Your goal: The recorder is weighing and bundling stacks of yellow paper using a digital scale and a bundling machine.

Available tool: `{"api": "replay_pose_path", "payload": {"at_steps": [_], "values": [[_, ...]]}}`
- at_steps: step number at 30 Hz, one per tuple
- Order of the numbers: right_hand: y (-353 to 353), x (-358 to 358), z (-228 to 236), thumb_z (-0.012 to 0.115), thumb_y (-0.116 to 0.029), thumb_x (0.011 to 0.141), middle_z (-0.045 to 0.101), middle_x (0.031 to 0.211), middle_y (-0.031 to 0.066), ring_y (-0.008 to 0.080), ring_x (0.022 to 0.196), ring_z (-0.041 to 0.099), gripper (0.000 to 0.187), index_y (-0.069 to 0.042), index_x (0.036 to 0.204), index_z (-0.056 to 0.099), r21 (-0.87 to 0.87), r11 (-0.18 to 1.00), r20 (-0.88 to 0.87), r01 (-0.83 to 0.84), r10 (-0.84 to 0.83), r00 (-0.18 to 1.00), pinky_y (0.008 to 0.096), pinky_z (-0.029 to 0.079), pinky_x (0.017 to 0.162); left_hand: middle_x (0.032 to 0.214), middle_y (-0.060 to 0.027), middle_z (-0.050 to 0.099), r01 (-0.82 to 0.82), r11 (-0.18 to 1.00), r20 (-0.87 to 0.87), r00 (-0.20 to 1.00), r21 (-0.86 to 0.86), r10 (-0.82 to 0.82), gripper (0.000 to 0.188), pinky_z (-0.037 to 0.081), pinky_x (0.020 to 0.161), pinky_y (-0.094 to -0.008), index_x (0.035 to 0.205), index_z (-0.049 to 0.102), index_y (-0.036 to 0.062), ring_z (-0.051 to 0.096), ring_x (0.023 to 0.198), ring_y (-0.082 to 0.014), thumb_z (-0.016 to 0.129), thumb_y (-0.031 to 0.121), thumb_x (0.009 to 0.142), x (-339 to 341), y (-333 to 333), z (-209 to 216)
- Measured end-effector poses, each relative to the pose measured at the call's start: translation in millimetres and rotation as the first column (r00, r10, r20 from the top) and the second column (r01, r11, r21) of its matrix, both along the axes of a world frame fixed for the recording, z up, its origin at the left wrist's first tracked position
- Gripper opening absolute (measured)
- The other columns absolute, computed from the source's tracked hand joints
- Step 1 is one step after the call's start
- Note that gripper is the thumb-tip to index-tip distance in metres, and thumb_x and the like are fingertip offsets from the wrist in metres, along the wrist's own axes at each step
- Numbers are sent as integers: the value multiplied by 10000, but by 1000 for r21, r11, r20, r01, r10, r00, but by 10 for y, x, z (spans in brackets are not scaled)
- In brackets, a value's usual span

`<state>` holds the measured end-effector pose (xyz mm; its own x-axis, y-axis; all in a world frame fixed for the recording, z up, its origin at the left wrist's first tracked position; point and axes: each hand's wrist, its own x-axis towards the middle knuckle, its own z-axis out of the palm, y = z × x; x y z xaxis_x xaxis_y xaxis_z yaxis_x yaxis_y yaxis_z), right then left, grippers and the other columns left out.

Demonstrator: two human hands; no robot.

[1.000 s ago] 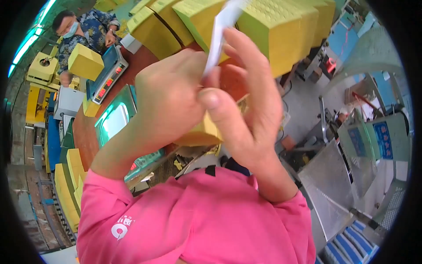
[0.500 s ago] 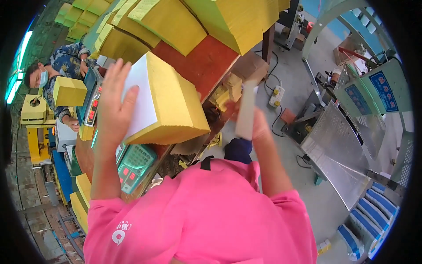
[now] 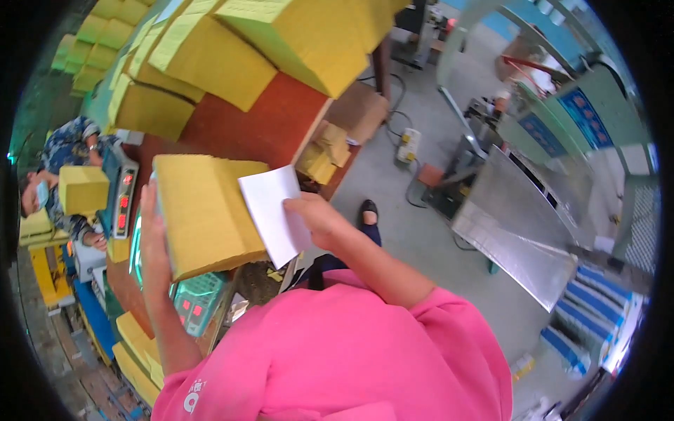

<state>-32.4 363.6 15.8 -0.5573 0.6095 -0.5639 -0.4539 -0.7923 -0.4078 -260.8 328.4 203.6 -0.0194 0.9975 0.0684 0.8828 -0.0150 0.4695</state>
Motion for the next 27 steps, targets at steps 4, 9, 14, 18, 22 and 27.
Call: {"api": "replay_pose_path", "payload": {"at_steps": [4, 9, 14, 18, 22, 27], "values": [[-389, 278, 67, 554, -179, 938, 658, 1083, 97, 203, 986, 629, 348, 30, 1215, 577, 111, 990, -46, 84, -80, 996, 359, 489, 872, 1574, -103, 286, 14, 1000, 319, 948, -4, -12, 546, 186, 1178, -375, 1498, 326, 36, 233, 1464, -246, 343, 287, 1013, 3, -116, -250], [-1105, 1265, 362, 567, -198, 933, 657, 1076, 80, 168, 967, 620, 365, 22, 1223, 582, 122, 944, 124, 307, -321, 939, 317, 489, 843, 1551, -106, 309, 151, 988, 899, 434, -17, -51, 573, 285, 1140, -360, 1516, 255, 25, 323, 1415, -228, 308, 276, 1004, 656, -384, -717], [-1916, 2475, 492, 562, -137, 928, 666, 1091, 117, 220, 961, 658, 334, 42, 1210, 582, 197, 842, 338, 502, -539, 771, 361, 532, 840, 1559, -143, 275, 435, 888, 411, 789, 150, -457, 579, 300, 1129, -387, 1511, 257, 19, 311, 1419, -278, 370, 302, 1020, 1878, -332, -1365], [-2501, 3440, 471, 547, -151, 923, 660, 1069, 118, 213, 934, 657, 352, 37, 1220, 569, 254, 759, 430, 600, -644, 633, 377, 538, 818, 1465, -176, 351, 679, 630, 271, 570, 377, -776, 489, 303, 1105, -394, 1389, 406, -18, 366, 1334, -320, 400, 299, 1018, 2848, -358, -2191], [-2866, 4523, 413, 594, -179, 907, 655, 1087, 121, 212, 959, 651, 383, 17, 1234, 563, 262, 715, 506, 648, -674, 538, 376, 538, 813, 1338, -186, 492, 604, 768, 740, 413, 213, -530, 436, 334, 1084, -416, 1306, 499, -11, 466, 1229, -358, 471, 298, 999, 3959, -745, -2703], [-3082, 6003, -148, 616, -218, 896, 651, 1125, 119, 233, 985, 650, 436, 14, 1258, 549, 221, 766, 422, 604, -633, 649, 380, 536, 828, 1538, -181, 275, 734, 640, 404, 527, 228, -748, 583, 230, 1158, -396, 1451, 351, -21, 280, 1423, -298, 333, 373, 1022, 5239, -725, -3139]]}}
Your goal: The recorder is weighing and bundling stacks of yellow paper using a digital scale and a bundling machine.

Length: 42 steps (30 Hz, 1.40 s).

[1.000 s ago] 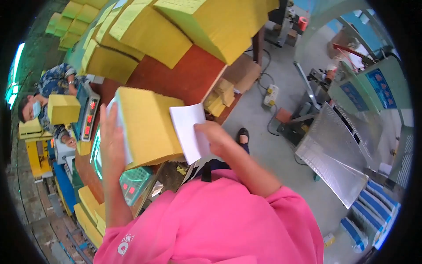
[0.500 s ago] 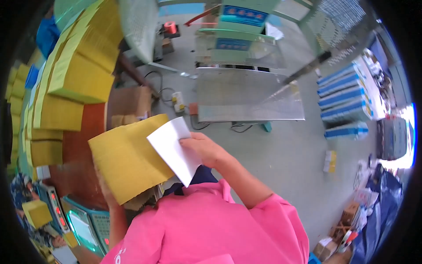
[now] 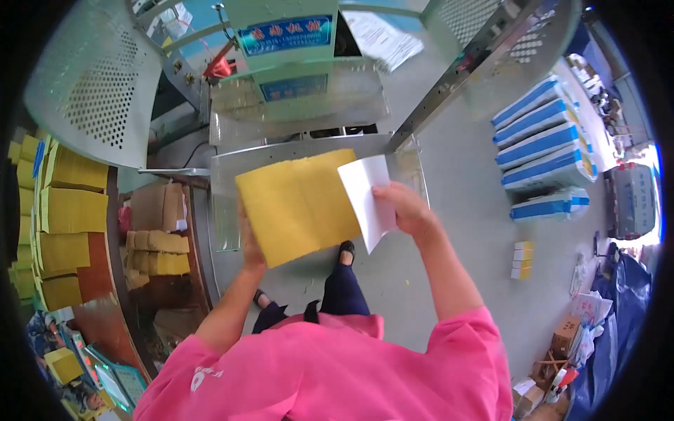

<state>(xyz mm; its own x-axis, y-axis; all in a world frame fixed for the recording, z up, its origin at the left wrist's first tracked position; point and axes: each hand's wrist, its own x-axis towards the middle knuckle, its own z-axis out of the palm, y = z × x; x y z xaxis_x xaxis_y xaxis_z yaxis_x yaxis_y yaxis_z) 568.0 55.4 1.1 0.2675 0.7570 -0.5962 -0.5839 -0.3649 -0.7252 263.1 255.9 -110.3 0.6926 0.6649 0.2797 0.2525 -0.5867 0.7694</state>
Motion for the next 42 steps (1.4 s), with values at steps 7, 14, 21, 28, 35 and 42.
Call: {"api": "replay_pose_path", "payload": {"at_steps": [7, 14, 21, 28, 35, 42], "values": [[54, 820, -391, 578, -217, 894, 649, 1155, 168, 266, 1067, 631, 431, 54, 1230, 567, 61, 998, -255, -25, 40, 966, 397, 513, 919, 1364, -131, 502, -28, 867, 29, 998, -497, 49, 537, 290, 1111, -423, 1354, 486, 55, 415, 1302, -341, 407, 427, 975, 235, -167, -666], [49, 1115, -1144, 566, -194, 837, 644, 1176, 172, 274, 1078, 632, 485, 52, 1255, 551, 173, 981, -616, -83, 174, 768, 404, 507, 946, 1340, -120, 522, -98, 827, -47, 995, -554, 86, 540, 330, 1077, -386, 1365, 474, 53, 453, 1274, -300, 395, 440, 996, 292, 16, -209], [310, 938, -830, 572, -88, 811, 640, 1139, 135, 273, 1058, 632, 466, 44, 1256, 527, 42, 983, -343, -177, 180, 922, 420, 511, 941, 1170, -97, 604, -74, 735, 31, 991, -675, 127, 497, 477, 913, -340, 1401, 399, 37, 567, 1102, -200, 355, 386, 1050, 272, 104, 221], [321, 654, -661, 634, -73, 808, 642, 1137, 129, 214, 999, 638, 537, 6, 1321, 497, -14, 1000, 174, -15, 17, 985, 354, 514, 858, 1354, -89, 483, 10, 645, 139, 979, -764, 150, 532, 413, 999, -341, 1442, 357, 56, 492, 1217, -194, 382, 396, 1034, 381, 61, 345], [365, 454, -550, 659, -114, 812, 639, 1148, 142, 199, 1039, 619, 581, -128, 1375, 515, -55, 990, 515, 131, -84, 853, 327, 481, 910, 1441, -142, 428, 48, 621, 157, 980, -782, 122, 636, 276, 1107, -345, 1444, 343, -40, 396, 1327, -240, 430, 408, 1002, 408, 82, 384], [349, 312, -757, 630, -120, 851, 614, 1238, 105, 242, 1091, 610, 320, -111, 1167, 681, 7, 988, 655, 153, -121, 746, 330, 471, 943, 1455, -143, 414, 40, 650, 125, 988, -759, 86, 607, 249, 1123, -344, 1453, 332, -43, 374, 1350, -242, 420, 361, 1009, 425, 64, 535]]}}
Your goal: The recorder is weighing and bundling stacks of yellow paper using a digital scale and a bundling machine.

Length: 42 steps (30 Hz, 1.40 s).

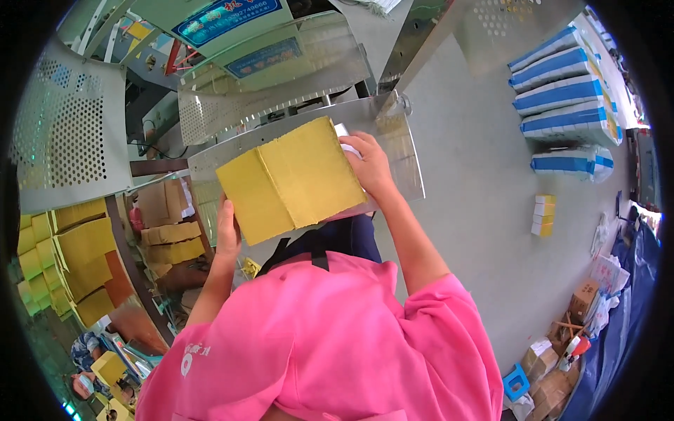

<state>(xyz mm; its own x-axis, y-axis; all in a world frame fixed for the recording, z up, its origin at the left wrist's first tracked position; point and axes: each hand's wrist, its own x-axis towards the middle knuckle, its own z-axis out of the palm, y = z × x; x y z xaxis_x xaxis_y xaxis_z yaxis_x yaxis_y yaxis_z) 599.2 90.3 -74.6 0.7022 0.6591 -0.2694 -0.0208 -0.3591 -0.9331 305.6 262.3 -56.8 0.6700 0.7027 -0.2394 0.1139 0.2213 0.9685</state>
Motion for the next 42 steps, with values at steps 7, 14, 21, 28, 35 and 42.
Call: {"api": "replay_pose_path", "payload": {"at_steps": [7, 14, 21, 28, 35, 42], "values": [[74, 180, -37, 616, -135, 871, 663, 1164, 116, 210, 963, 656, 290, -82, 1146, 688, 3, 993, 108, -114, 113, 988, 309, 502, 866, 1455, -122, 412, -3, 997, 4, 1000, -83, 3, 592, 285, 1104, -327, 1469, 317, -23, 385, 1345, -220, 432, 334, 1011, 62, 32, 80], [147, 182, 183, 587, -144, 953, 688, 1038, 19, 82, 919, 617, 272, -2, 1175, 656, 27, 986, -213, -164, 166, 963, 232, 491, 812, 1425, -90, 438, -7, 985, -17, 1000, -171, 4, 583, 330, 1072, -315, 1480, 313, 24, 422, 1308, -186, 448, 339, 1008, 71, 35, 146], [70, 178, 233, 562, -236, 943, 697, 1030, 65, 128, 942, 624, 335, 3, 1157, 658, 72, 985, -142, -158, 167, 976, 279, 485, 840, 1378, -77, 475, -9, 989, -50, 999, -144, 2, 606, 431, 983, -340, 1463, 345, 46, 468, 1268, -191, 491, 386, 983, 140, -4, 317], [-31, 196, 435, 495, -331, 998, 658, 1060, 22, 117, 969, 564, 401, -25, 1207, 646, -13, 980, -340, -199, 183, 923, 266, 429, 826, 1338, -90, 520, 101, 906, -182, 965, -411, -190, 631, 489, 928, -424, 1396, 443, 53, 510, 1224, -214, 544, 465, 928, 34, 215, 392], [-20, 175, 504, 529, -356, 971, 666, 988, 60, 139, 891, 580, 431, 14, 1154, 653, 9, 974, -256, -227, 222, 941, 283, 472, 816, 1340, -106, 518, 125, 882, -188, 954, -455, -232, 686, 482, 933, -446, 1410, 427, 48, 509, 1228, -238, 585, 474, 896, 3, 368, 307], [-95, 205, 466, 551, -319, 966, 659, 1129, 86, 154, 1055, 590, 418, 6, 1219, 623, 105, 962, -263, -251, 270, 926, 292, 447, 943, 1332, -71, 550, 110, 888, -203, 954, -447, -220, 677, 472, 947, -381, 1416, 421, 57, 543, 1207, -204, 560, 489, 914, 46, 330, 361]]}}
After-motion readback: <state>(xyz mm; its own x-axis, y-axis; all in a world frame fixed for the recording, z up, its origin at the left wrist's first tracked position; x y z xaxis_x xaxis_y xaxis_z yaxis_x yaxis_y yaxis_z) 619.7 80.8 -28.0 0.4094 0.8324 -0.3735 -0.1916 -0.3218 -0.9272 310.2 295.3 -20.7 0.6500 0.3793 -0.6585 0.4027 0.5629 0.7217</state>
